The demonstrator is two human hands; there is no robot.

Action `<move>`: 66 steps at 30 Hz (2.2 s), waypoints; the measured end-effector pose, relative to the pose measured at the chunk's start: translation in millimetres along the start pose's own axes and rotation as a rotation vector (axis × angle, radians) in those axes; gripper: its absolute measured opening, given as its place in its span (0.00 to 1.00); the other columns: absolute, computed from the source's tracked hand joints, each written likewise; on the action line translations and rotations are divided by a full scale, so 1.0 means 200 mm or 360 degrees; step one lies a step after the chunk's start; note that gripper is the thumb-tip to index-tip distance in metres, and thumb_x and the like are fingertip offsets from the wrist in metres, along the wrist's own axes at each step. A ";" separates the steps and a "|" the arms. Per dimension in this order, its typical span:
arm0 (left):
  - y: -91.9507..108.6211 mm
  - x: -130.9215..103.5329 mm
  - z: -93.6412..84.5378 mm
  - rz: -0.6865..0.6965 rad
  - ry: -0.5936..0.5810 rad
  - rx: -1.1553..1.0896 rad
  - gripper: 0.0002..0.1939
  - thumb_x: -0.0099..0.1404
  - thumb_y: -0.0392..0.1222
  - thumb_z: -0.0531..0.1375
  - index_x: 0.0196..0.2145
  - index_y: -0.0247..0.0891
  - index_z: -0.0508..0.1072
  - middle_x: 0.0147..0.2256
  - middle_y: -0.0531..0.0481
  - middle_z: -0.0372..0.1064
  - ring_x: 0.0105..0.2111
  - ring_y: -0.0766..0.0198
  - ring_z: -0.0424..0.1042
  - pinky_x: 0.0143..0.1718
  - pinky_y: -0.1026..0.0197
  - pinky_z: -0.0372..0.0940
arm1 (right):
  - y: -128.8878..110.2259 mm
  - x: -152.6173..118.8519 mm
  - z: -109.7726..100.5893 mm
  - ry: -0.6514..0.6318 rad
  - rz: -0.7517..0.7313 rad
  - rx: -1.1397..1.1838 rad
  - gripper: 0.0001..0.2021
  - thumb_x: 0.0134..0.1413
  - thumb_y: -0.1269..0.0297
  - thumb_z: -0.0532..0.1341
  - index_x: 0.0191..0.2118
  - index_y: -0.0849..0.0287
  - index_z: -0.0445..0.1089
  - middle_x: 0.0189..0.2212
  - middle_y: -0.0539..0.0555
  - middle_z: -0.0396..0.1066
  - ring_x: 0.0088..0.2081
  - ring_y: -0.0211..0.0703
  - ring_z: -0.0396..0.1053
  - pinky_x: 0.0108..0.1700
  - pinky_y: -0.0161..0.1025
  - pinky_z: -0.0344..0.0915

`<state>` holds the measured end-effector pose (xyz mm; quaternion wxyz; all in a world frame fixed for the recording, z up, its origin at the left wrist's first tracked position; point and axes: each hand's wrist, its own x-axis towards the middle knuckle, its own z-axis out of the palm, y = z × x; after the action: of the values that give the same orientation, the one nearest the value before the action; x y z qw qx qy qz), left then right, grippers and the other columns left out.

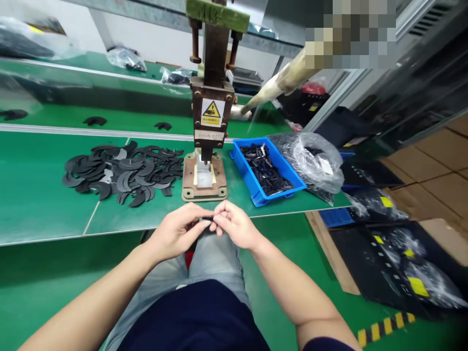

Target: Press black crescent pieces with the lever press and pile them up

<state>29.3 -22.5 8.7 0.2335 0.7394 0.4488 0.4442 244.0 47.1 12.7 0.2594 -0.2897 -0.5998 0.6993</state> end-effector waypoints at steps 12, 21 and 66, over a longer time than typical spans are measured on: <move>0.01 -0.13 0.00 -0.0092 0.0149 0.0010 0.13 0.73 0.35 0.64 0.52 0.44 0.80 0.42 0.48 0.81 0.39 0.63 0.78 0.40 0.62 0.73 | 0.08 0.00 0.07 0.0093 0.0008 0.0037 0.19 0.63 0.44 0.66 0.40 0.56 0.67 0.28 0.47 0.74 0.26 0.32 0.69 0.32 0.33 0.65; -0.01 -0.13 -0.01 -0.0004 0.0140 0.0098 0.13 0.73 0.35 0.63 0.53 0.44 0.79 0.44 0.45 0.79 0.42 0.61 0.78 0.42 0.60 0.74 | 0.10 0.02 0.06 0.0103 -0.0052 -0.0182 0.16 0.67 0.48 0.62 0.40 0.57 0.68 0.27 0.48 0.75 0.25 0.33 0.70 0.30 0.33 0.68; -0.51 0.11 -0.53 -0.0532 0.0042 0.1362 0.17 0.73 0.56 0.59 0.46 0.43 0.81 0.46 0.41 0.79 0.50 0.45 0.74 0.56 0.43 0.66 | -0.37 0.28 -0.17 0.1121 -0.1989 -0.0989 0.03 0.61 0.59 0.62 0.37 0.48 0.73 0.31 0.50 0.71 0.46 0.52 0.77 0.60 0.66 0.71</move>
<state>-104.3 40.9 -4.4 -0.0303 0.6811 0.7079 0.1845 230.8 122.0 77.5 0.6872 -0.1624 -0.7023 0.0904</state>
